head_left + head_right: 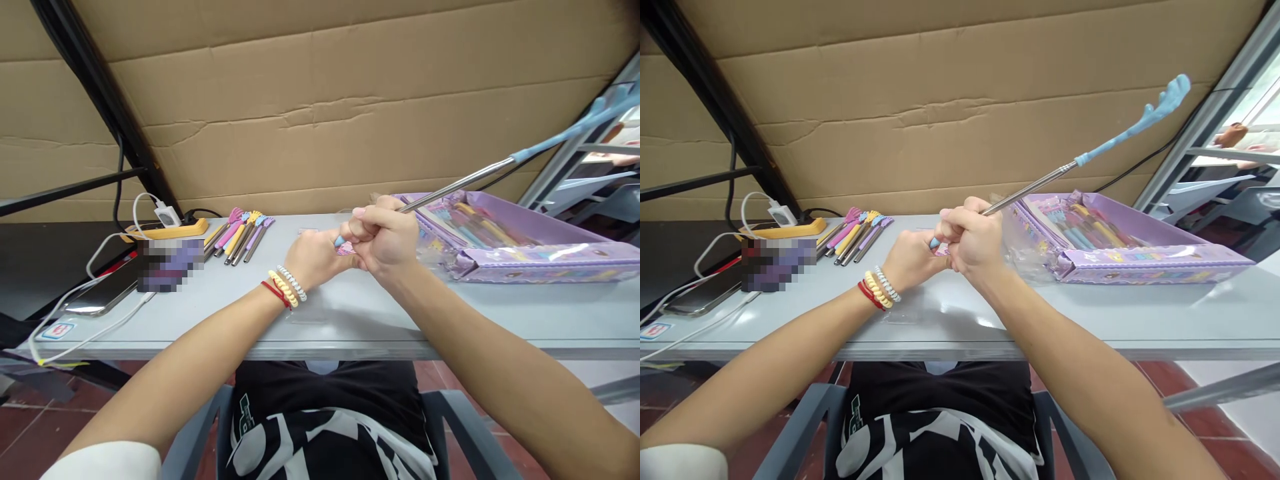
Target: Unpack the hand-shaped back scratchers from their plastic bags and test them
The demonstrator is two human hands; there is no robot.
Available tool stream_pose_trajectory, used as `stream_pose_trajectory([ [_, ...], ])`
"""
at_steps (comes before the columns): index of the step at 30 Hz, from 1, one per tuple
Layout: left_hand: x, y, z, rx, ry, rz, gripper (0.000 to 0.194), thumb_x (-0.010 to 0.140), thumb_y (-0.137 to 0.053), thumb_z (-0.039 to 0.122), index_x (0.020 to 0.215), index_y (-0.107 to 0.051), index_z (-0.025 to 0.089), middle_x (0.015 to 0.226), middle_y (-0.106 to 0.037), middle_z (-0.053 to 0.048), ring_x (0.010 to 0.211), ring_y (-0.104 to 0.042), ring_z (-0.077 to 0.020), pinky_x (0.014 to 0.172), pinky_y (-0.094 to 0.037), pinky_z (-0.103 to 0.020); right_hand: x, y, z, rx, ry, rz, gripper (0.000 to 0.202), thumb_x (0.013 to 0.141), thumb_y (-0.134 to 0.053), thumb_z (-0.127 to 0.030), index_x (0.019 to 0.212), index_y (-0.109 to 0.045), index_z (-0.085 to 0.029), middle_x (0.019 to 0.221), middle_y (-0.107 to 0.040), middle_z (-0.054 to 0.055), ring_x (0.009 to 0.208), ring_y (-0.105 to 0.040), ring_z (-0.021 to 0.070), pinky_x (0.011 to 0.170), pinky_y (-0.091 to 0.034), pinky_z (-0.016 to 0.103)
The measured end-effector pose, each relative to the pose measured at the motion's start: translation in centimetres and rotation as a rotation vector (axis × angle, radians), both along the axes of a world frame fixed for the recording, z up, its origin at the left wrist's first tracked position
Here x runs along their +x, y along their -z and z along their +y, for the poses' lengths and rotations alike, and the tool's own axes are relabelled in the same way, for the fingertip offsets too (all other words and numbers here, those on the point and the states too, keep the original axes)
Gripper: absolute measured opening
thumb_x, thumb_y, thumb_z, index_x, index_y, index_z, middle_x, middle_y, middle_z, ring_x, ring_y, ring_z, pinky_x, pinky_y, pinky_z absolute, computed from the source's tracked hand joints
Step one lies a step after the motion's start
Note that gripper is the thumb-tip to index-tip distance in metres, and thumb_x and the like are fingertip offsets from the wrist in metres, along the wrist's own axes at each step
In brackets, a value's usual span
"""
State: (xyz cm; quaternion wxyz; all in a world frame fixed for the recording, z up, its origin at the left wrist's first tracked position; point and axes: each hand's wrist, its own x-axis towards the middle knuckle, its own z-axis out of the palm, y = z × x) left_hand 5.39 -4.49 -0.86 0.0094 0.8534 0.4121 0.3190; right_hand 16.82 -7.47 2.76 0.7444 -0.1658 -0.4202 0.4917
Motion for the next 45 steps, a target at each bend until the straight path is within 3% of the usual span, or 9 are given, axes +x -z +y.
stream_pose_trajectory([
  [7,0.2,-0.7,-1.1,0.071,-0.159,0.129,0.068,0.074,-0.053,0.083,0.079,-0.061,0.016,0.06,-0.06,-0.008,0.057,-0.06,-0.0235,0.052,-0.031,-0.031,1.4,-0.8,0.4,-0.034,-0.034,0.078,0.06,0.054,-0.065,-0.01,0.054,-0.005,-0.017,0.042,-0.01,-0.008,0.035,-0.019,0.0035,0.04,-0.024,0.024],
  [11,-0.5,-0.3,-0.9,0.066,-0.109,0.043,0.071,0.067,-0.057,0.086,0.084,-0.057,0.017,0.064,-0.062,-0.005,0.059,-0.06,-0.0213,0.053,-0.034,-0.031,1.3,0.1,1.3,0.038,-0.17,-0.01,0.052,0.056,-0.068,-0.018,0.054,-0.017,-0.018,0.042,-0.03,-0.007,0.039,-0.038,0.0066,0.047,-0.038,0.026],
  [15,-0.8,0.1,-0.4,0.018,-0.007,-0.073,0.064,0.062,-0.075,0.072,0.091,-0.058,0.018,0.075,-0.067,-0.003,0.068,-0.063,-0.0197,0.061,-0.043,-0.031,0.8,0.9,1.7,0.059,-0.25,-0.121,0.044,0.057,-0.072,-0.02,0.055,-0.028,-0.019,0.046,-0.044,-0.006,0.048,-0.05,0.0101,0.053,-0.043,0.027],
  [20,-0.6,0.2,-0.4,-0.034,0.04,-0.058,0.051,0.069,-0.075,0.061,0.094,-0.061,0.019,0.08,-0.069,-0.003,0.069,-0.062,-0.019,0.062,-0.043,-0.031,0.6,1.1,1.5,0.096,-0.257,-0.157,0.055,0.056,-0.074,-0.014,0.048,-0.02,-0.017,0.039,-0.026,-0.008,0.04,-0.033,0.0048,0.047,-0.032,0.024],
  [24,-0.3,0.2,-0.7,-0.021,-0.034,0.065,0.045,0.077,-0.065,0.064,0.085,-0.064,0.02,0.068,-0.065,-0.003,0.065,-0.06,-0.0203,0.061,-0.039,-0.031,0.7,0.8,1.1,0.085,-0.268,-0.164,0.06,0.057,-0.074,-0.016,0.047,-0.015,-0.018,0.04,-0.015,-0.009,0.037,-0.023,0.0036,0.043,-0.025,0.024],
  [30,-0.1,0.1,-1.2,0.09,-0.188,0.091,0.055,0.075,-0.06,0.071,0.092,-0.068,0.019,0.066,-0.066,-0.006,0.064,-0.062,-0.0229,0.057,-0.034,-0.031,0.8,0.0,0.1,0.079,-0.225,-0.113,0.061,0.056,-0.071,-0.016,0.05,-0.011,-0.017,0.044,-0.008,-0.009,0.037,-0.018,0.003,0.043,-0.022,0.024],
  [38,0.3,-0.6,-1.0,0.062,-0.191,0.051,0.073,0.066,-0.046,0.092,0.062,-0.054,0.02,0.05,-0.05,-0.004,0.049,-0.048,-0.0165,0.05,-0.024,-0.031,2.2,-1.4,-0.1,0.096,-0.117,-0.025,0.06,0.063,-0.065,-0.019,0.059,-0.005,-0.017,0.051,0.0,-0.007,0.041,-0.008,0.0054,0.041,-0.019,0.024],
  [42,-1.0,-0.8,-0.4,0.08,-0.179,0.046,0.068,0.069,-0.049,0.088,0.056,-0.046,0.021,0.048,-0.046,-0.002,0.05,-0.044,-0.0157,0.052,-0.024,-0.032,4.6,-2.7,-0.3,0.122,-0.047,0.078,0.049,0.059,-0.053,-0.017,0.06,-0.004,-0.02,0.054,0.004,-0.006,0.044,0.0,0.0069,0.04,-0.012,0.025],
  [45,-3.7,-1.3,1.3,0.025,-0.233,-0.009,0.059,0.08,-0.051,0.072,0.052,-0.038,0.022,0.049,-0.044,-0.001,0.051,-0.042,-0.0149,0.056,-0.027,-0.032,7.2,-3.4,0.1,0.138,0.13,0.242,0.037,0.061,-0.047,-0.019,0.058,-0.01,-0.022,0.053,0.002,-0.007,0.045,0.002,0.0078,0.039,-0.009,0.025],
])
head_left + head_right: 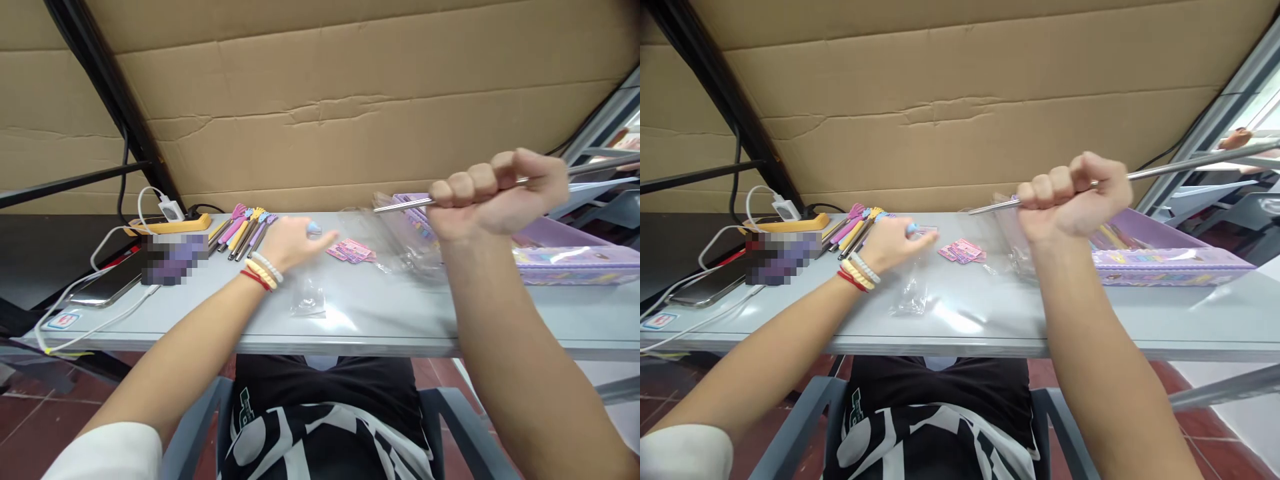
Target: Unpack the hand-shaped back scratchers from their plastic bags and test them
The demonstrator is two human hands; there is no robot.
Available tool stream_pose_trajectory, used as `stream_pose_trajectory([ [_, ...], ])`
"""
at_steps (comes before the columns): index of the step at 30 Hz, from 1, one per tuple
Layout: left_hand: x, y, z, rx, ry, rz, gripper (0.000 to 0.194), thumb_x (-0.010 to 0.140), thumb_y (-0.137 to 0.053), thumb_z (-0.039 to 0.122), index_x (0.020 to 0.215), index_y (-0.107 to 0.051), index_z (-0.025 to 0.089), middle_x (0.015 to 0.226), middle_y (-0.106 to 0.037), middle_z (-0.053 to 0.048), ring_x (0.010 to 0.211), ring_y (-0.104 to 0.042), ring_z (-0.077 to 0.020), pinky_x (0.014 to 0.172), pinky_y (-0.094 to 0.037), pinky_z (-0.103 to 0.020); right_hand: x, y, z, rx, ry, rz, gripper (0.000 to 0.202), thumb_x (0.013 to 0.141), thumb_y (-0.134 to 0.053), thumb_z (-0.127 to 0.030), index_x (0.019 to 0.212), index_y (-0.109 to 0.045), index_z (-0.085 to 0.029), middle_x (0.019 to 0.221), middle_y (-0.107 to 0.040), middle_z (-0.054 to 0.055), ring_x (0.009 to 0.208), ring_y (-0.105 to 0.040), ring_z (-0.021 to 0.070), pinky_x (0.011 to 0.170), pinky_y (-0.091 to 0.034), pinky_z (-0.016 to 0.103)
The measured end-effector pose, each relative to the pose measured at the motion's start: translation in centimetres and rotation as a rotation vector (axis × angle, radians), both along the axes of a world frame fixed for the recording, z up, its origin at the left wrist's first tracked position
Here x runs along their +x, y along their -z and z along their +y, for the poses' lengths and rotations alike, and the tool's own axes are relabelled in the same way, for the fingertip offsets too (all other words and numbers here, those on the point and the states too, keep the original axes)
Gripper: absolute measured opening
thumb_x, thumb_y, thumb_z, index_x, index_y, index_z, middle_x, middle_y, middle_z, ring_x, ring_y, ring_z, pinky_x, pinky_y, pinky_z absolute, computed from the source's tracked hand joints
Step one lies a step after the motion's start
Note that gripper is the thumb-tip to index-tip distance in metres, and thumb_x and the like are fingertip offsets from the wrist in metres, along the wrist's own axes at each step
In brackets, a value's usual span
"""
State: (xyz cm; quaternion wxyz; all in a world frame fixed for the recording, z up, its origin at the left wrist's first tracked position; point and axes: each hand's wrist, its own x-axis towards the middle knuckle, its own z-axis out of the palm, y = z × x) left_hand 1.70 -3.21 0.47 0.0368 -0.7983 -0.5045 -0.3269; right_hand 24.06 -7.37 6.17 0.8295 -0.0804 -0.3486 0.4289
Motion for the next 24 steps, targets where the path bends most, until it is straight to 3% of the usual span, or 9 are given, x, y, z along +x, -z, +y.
stream_pose_trajectory([
  [3,-3.0,-0.9,2.5,-0.006,-0.104,-0.252,0.037,0.092,-0.042,0.04,0.059,-0.04,0.021,0.058,-0.049,-0.002,0.058,-0.044,-0.0161,0.06,-0.031,-0.032,1.3,0.1,0.8,-0.127,-0.004,0.004,0.036,0.063,-0.048,-0.021,0.059,-0.012,-0.021,0.049,-0.001,-0.007,0.044,0.001,0.0076,0.039,-0.009,0.025],
  [5,-4.7,-1.4,4.1,-0.026,-0.135,-0.458,0.024,0.089,-0.04,0.025,0.066,-0.045,0.021,0.065,-0.051,-0.002,0.063,-0.048,-0.0163,0.062,-0.036,-0.03,1.1,0.6,1.5,-0.203,-0.067,-0.092,0.038,0.064,-0.051,-0.022,0.058,-0.013,-0.021,0.046,-0.004,-0.007,0.041,-0.003,0.0073,0.039,-0.01,0.025],
  [7,-6.0,-1.9,5.2,-0.134,-0.127,-0.719,0.014,0.086,-0.041,0.019,0.077,-0.052,0.02,0.063,-0.049,0.0,0.058,-0.048,-0.0156,0.059,-0.039,-0.029,0.4,1.1,2.0,-0.223,-0.116,-0.202,0.043,0.066,-0.055,-0.024,0.056,-0.014,-0.02,0.043,-0.007,-0.007,0.038,-0.01,0.0071,0.04,-0.013,0.025],
  [10,-8.1,-2.1,6.0,-0.284,-0.165,-0.846,0.006,0.078,-0.051,0.015,0.077,-0.056,0.018,0.059,-0.046,0.001,0.057,-0.05,-0.0145,0.06,-0.044,-0.028,-0.5,1.8,2.3,-0.218,-0.13,-0.315,0.047,0.068,-0.059,-0.025,0.054,-0.015,-0.02,0.041,-0.013,-0.007,0.036,-0.016,0.0069,0.04,-0.017,0.025],
  [13,-10.3,-2.1,6.1,-0.351,-0.317,-0.668,0.01,0.072,-0.064,0.02,0.08,-0.067,0.016,0.07,-0.063,-0.004,0.073,-0.061,-0.0201,0.073,-0.05,-0.034,-1.0,2.2,2.3,-0.238,-0.122,-0.37,0.047,0.067,-0.059,-0.025,0.052,-0.016,-0.02,0.039,-0.016,-0.006,0.036,-0.018,0.0066,0.04,-0.019,0.026],
  [17,-12.0,-1.9,6.0,-0.192,-0.539,-0.338,0.027,0.073,-0.07,0.036,0.092,-0.075,0.017,0.098,-0.074,-0.01,0.107,-0.06,-0.029,0.1,-0.044,-0.038,-1.4,2.4,2.0,-0.238,-0.158,-0.442,0.049,0.066,-0.061,-0.025,0.053,-0.015,-0.019,0.04,-0.017,-0.006,0.037,-0.02,0.0061,0.04,-0.021,0.025],
  [24,-12.1,-0.1,7.7,-0.199,-0.622,-0.11,0.039,0.08,-0.062,0.042,0.104,-0.076,0.014,0.108,-0.074,-0.015,0.119,-0.054,-0.0355,0.104,-0.042,-0.042,-1.9,2.5,1.7,-0.212,-0.208,-0.512,0.054,0.064,-0.066,-0.029,0.053,-0.015,-0.019,0.04,-0.017,-0.006,0.037,-0.021,0.0062,0.041,-0.022,0.024],
])
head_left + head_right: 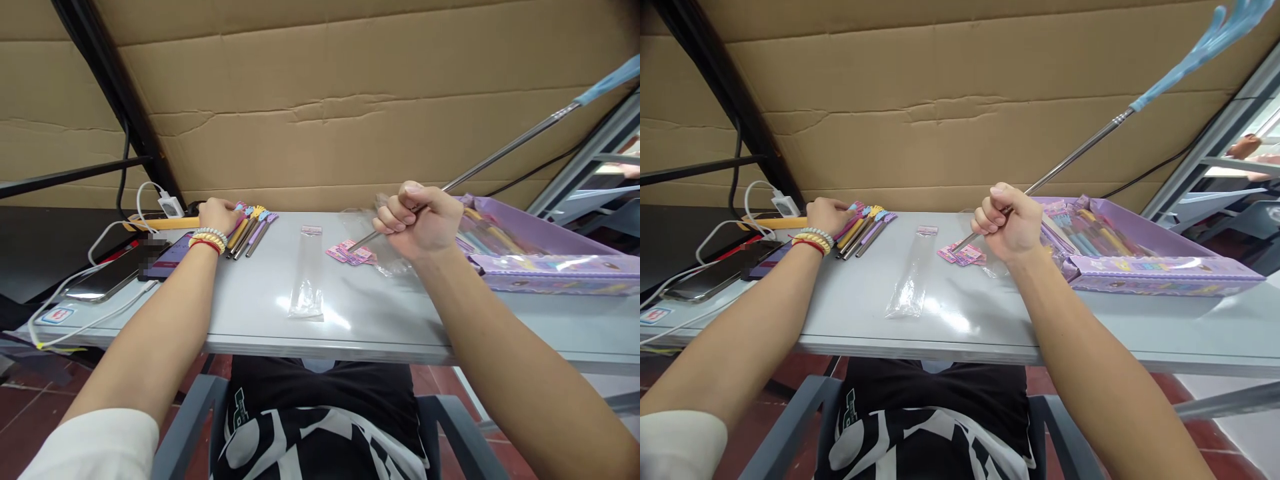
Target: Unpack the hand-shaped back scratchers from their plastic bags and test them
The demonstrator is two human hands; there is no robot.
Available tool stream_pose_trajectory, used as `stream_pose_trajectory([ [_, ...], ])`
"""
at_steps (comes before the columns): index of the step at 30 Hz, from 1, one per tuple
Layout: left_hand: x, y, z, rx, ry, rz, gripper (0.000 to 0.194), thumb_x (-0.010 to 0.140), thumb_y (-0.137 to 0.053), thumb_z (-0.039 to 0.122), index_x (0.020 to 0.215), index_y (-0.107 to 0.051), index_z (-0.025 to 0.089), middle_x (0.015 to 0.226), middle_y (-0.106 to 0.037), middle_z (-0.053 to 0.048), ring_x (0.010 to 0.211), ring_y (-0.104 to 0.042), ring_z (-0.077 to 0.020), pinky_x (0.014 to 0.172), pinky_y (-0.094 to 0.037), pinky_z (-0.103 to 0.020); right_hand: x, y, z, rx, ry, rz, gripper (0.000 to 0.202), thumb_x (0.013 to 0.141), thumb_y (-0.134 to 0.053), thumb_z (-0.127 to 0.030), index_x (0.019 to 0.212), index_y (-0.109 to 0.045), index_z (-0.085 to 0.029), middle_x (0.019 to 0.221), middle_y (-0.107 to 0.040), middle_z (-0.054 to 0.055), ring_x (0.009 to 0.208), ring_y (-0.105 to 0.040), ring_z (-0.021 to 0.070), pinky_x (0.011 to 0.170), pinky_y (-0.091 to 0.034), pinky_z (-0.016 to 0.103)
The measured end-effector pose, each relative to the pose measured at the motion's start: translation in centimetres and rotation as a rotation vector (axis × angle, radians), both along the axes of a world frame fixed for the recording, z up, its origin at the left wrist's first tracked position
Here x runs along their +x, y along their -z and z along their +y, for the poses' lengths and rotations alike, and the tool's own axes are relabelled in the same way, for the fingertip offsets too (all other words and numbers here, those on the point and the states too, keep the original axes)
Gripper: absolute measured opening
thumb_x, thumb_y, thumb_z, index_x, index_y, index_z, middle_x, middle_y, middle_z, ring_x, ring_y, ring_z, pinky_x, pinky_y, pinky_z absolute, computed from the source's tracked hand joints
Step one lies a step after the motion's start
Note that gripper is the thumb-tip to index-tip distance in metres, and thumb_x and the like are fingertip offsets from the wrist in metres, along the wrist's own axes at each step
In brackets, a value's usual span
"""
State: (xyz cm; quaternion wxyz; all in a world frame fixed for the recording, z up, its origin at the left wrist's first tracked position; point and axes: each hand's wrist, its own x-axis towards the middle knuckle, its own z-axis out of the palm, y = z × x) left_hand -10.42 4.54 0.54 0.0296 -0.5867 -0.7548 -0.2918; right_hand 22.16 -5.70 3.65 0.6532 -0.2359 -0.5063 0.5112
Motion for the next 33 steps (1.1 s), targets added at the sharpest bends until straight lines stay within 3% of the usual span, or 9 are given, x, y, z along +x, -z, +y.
stream_pose_trajectory([
  [7,-0.4,0.4,1.2,-0.107,-0.031,0.039,0.044,0.08,-0.063,0.042,0.112,-0.075,0.014,0.119,-0.071,-0.018,0.116,-0.06,-0.0367,0.098,-0.046,-0.042,-0.5,0.3,-0.1,0.071,-0.062,-0.009,0.05,0.066,-0.065,-0.027,0.053,-0.018,-0.019,0.04,-0.02,-0.007,0.037,-0.023,0.0062,0.042,-0.024,0.024],
  [13,-0.5,0.4,1.2,-0.136,-0.037,0.043,0.044,0.08,-0.062,0.042,0.11,-0.075,0.015,0.118,-0.071,-0.019,0.118,-0.06,-0.0374,0.099,-0.046,-0.042,-1.1,0.6,-0.2,0.022,-0.092,-0.066,0.047,0.063,-0.069,-0.027,0.051,-0.024,-0.02,0.04,-0.021,-0.007,0.037,-0.023,0.0061,0.043,-0.022,0.024],
  [18,-0.5,0.3,0.9,-0.146,-0.05,0.032,0.046,0.079,-0.058,0.047,0.104,-0.077,0.013,0.115,-0.071,-0.022,0.114,-0.06,-0.0392,0.095,-0.046,-0.042,-1.2,0.7,-0.3,-0.065,-0.172,-0.149,0.061,0.071,-0.07,-0.056,0.047,-0.027,-0.021,0.039,-0.023,-0.006,0.035,-0.028,0.0078,0.041,-0.028,0.026],
  [23,0.8,-0.6,-0.2,-0.084,-0.029,0.026,0.049,0.084,-0.051,0.052,0.097,-0.076,0.013,0.11,-0.072,-0.023,0.113,-0.061,-0.0403,0.092,-0.047,-0.044,-1.7,1.0,-0.1,-0.041,-0.084,-0.175,0.072,0.077,-0.061,-0.073,0.041,-0.026,-0.021,0.04,-0.037,0.0,0.05,-0.058,0.0174,0.056,-0.049,0.034],
  [25,2.5,-1.0,-1.3,0.031,0.085,-0.015,0.048,0.087,-0.047,0.052,0.097,-0.075,0.014,0.108,-0.074,-0.017,0.11,-0.062,-0.0359,0.092,-0.046,-0.041,-2.1,1.3,0.1,0.004,-0.021,-0.158,0.074,0.078,-0.059,-0.075,0.04,-0.027,-0.02,0.046,-0.047,0.002,0.067,-0.068,0.0219,0.069,-0.053,0.037],
  [28,6.4,-1.3,-3.8,0.005,0.602,-0.204,0.065,0.095,-0.024,0.059,0.097,-0.072,0.015,0.097,-0.074,-0.011,0.089,-0.066,-0.0238,0.08,-0.049,-0.033,-2.8,1.8,0.4,0.058,0.049,-0.147,0.074,0.078,-0.057,-0.077,0.039,-0.032,-0.019,0.059,-0.062,0.006,0.087,-0.071,0.0243,0.078,-0.054,0.037],
  [30,9.3,-1.0,-5.8,-0.093,0.963,-0.234,0.06,0.094,-0.029,0.061,0.095,-0.069,0.016,0.096,-0.073,-0.008,0.083,-0.063,-0.0187,0.076,-0.048,-0.03,-3.2,2.1,0.6,0.059,0.091,-0.148,0.073,0.079,-0.056,-0.077,0.039,-0.035,-0.019,0.066,-0.068,0.008,0.093,-0.07,0.0241,0.08,-0.053,0.036],
  [33,12.6,-0.2,-8.0,-0.107,1.185,-0.103,0.049,0.091,-0.038,0.059,0.07,-0.055,0.019,0.07,-0.06,-0.002,0.066,-0.052,-0.014,0.066,-0.042,-0.029,-3.6,2.2,0.7,0.017,0.116,-0.156,0.069,0.077,-0.058,-0.076,0.041,-0.043,-0.019,0.07,-0.07,0.009,0.091,-0.07,0.0229,0.077,-0.054,0.034],
])
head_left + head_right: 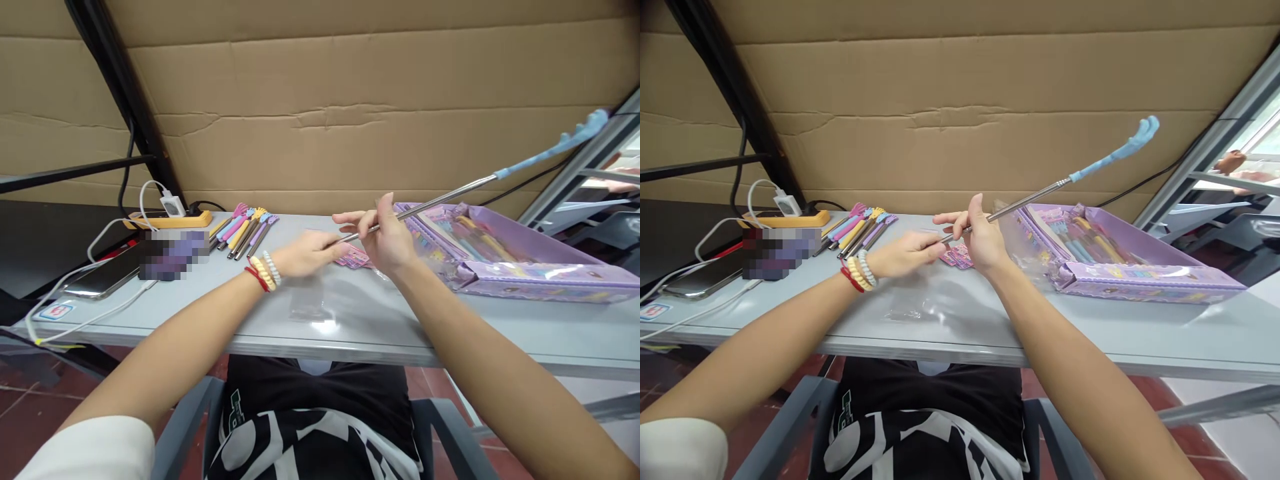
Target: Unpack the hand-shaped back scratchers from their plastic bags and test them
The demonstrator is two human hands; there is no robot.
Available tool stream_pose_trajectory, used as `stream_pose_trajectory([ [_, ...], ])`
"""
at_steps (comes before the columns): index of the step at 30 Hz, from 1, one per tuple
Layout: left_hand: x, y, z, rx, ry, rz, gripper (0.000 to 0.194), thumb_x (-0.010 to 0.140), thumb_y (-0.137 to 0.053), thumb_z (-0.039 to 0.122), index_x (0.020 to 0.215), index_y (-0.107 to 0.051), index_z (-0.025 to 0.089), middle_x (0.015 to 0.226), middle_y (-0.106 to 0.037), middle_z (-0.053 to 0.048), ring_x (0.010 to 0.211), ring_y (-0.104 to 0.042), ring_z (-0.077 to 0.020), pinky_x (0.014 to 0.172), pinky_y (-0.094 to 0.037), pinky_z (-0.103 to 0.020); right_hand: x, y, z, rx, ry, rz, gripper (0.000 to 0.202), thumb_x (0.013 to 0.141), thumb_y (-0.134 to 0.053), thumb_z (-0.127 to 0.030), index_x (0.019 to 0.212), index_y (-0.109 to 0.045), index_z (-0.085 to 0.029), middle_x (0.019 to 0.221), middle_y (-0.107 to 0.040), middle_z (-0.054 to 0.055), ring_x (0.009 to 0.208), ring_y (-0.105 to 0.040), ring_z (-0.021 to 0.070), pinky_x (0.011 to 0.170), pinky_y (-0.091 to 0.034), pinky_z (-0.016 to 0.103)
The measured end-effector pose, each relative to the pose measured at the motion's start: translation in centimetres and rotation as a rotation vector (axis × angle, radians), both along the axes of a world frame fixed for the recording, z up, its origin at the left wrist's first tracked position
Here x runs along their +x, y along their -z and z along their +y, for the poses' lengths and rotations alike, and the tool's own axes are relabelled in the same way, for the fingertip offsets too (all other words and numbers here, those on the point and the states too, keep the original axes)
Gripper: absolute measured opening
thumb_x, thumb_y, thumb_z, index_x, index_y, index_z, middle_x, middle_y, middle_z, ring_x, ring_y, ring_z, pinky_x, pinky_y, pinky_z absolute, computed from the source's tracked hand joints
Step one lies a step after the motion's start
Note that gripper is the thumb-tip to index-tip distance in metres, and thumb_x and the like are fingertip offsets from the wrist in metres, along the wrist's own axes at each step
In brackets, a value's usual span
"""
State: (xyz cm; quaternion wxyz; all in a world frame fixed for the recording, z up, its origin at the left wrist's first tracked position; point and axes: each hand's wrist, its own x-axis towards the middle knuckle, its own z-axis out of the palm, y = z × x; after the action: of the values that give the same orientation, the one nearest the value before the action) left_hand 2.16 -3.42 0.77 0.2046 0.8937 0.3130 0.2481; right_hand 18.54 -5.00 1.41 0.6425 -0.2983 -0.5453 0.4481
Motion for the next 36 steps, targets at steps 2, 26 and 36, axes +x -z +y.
stream_pose_trajectory([
  [2,0.7,0.3,-0.3,0.03,-0.039,-0.054,0.048,0.092,-0.035,0.058,0.062,-0.042,0.02,0.062,-0.048,0.001,0.06,-0.043,-0.0128,0.061,-0.036,-0.028,0.3,-0.3,0.1,-0.001,0.012,0.032,0.063,0.075,-0.061,-0.076,0.048,-0.051,-0.02,0.068,-0.069,0.008,0.085,-0.07,0.0218,0.072,-0.054,0.033],
  [26,-2.3,0.1,1.3,0.227,-0.319,0.221,0.06,0.093,-0.032,0.063,0.051,-0.045,0.021,0.046,-0.041,-0.001,0.046,-0.035,-0.0149,0.053,-0.023,-0.034,0.3,1.1,2.4,-0.175,0.398,0.007,0.055,0.081,-0.06,-0.07,0.063,-0.045,-0.02,0.044,-0.053,-0.001,0.029,-0.05,0.0108,0.026,-0.03,0.02],
  [36,-2.3,1.0,1.9,0.267,-0.254,0.181,0.026,0.095,-0.046,0.034,0.104,-0.064,0.018,0.077,-0.068,-0.003,0.069,-0.059,-0.0182,0.066,-0.04,-0.03,0.6,1.2,2.3,-0.325,0.183,-0.155,0.026,0.098,-0.051,-0.04,0.082,-0.038,-0.023,0.041,-0.049,-0.009,0.028,-0.04,0.0084,0.03,-0.023,0.017],
])
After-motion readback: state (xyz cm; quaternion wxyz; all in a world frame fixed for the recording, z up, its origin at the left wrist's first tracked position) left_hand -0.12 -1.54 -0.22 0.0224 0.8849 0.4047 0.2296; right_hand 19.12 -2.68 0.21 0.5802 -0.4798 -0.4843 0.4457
